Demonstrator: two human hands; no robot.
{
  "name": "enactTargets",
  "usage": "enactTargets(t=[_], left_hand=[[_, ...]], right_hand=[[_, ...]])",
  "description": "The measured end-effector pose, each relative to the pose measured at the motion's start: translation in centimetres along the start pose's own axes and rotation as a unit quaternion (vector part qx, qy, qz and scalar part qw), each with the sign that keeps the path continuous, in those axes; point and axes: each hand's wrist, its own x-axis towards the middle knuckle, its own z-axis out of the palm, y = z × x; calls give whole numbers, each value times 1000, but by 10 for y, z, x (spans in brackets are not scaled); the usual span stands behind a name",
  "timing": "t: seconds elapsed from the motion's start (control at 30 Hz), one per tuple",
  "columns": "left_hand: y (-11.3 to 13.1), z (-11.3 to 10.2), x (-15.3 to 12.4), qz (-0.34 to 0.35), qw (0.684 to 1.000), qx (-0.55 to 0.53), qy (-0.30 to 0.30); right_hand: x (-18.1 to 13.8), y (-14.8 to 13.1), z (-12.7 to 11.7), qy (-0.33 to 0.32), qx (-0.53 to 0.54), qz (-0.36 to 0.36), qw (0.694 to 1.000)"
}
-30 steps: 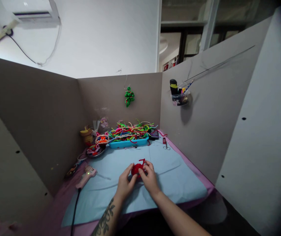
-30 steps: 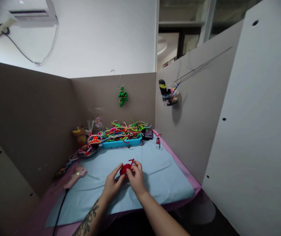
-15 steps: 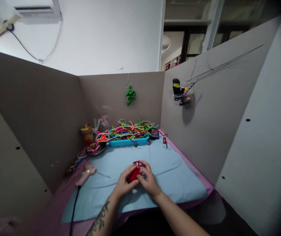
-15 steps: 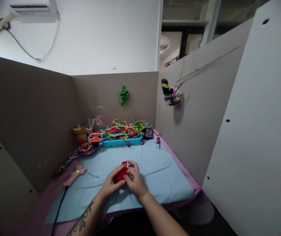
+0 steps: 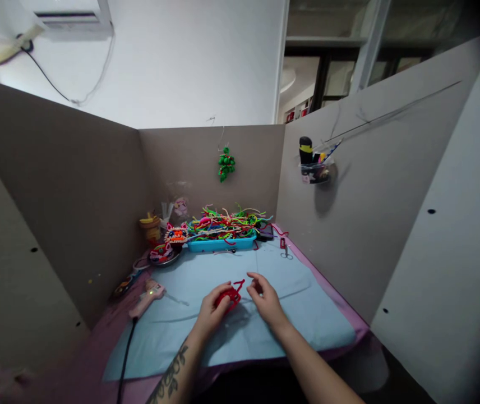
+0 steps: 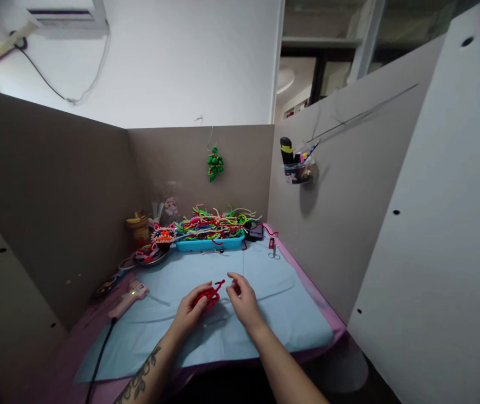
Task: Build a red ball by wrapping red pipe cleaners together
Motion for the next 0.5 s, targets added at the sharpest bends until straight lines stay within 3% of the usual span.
enactTargets(t=[0.13, 0.27, 0.5], left_hand=[[0, -1, -1, 8, 1000, -16, -24], [0, -1, 0, 9, 1000, -2, -13], [3, -1, 1, 18, 1000, 21, 8]], right_hand=[[6, -6, -1, -58, -25, -29, 998], [5, -8, 1, -24, 12, -28, 999], [4, -5, 3, -71, 156, 77, 982]])
